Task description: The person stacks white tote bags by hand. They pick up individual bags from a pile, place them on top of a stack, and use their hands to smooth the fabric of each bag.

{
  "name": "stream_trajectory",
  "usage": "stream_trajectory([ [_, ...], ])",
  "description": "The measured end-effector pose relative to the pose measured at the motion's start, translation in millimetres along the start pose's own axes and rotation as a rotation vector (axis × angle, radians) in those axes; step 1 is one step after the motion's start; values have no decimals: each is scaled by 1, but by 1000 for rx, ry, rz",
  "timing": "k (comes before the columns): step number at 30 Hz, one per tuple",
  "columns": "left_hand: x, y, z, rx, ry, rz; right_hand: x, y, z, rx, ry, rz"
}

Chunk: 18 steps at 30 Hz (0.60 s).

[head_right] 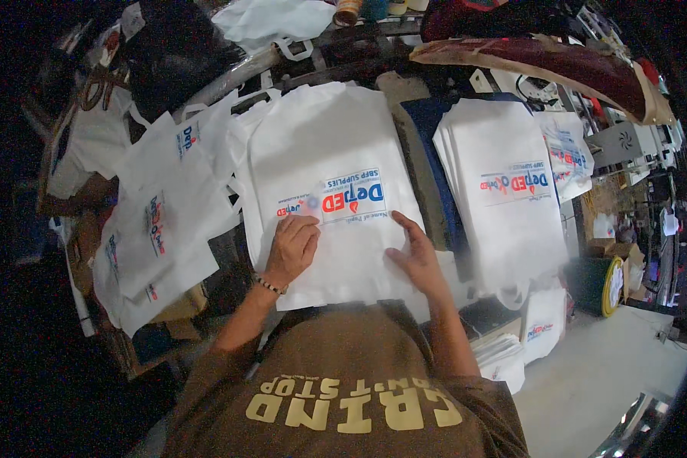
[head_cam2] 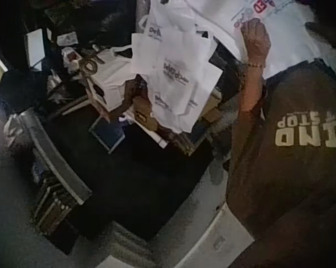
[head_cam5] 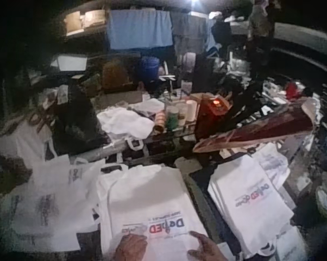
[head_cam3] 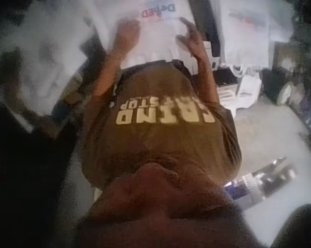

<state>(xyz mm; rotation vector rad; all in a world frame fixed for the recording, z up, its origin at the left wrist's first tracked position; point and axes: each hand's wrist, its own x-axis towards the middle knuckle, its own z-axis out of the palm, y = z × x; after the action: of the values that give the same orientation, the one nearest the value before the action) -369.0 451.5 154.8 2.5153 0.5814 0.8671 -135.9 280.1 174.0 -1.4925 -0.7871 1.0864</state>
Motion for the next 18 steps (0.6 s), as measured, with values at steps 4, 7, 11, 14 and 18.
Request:
stream_trajectory([
  [4, -4, 9, 6, -77, 16, -33, 0, 4, -3, 54, -24, 33],
  [7, -7, 14, 11, -162, 11, -69, -2, -3, -2, 46, -34, 24],
  [11, -6, 27, 10, -259, -58, -71, -2, 0, -7, 43, -34, 43],
  [14, -10, 31, 17, -287, -57, -31, 0, -2, -4, -48, -32, 34],
  [18, -13, 38, 22, -294, -42, -90, -3, -9, -3, -39, -47, 19],
])
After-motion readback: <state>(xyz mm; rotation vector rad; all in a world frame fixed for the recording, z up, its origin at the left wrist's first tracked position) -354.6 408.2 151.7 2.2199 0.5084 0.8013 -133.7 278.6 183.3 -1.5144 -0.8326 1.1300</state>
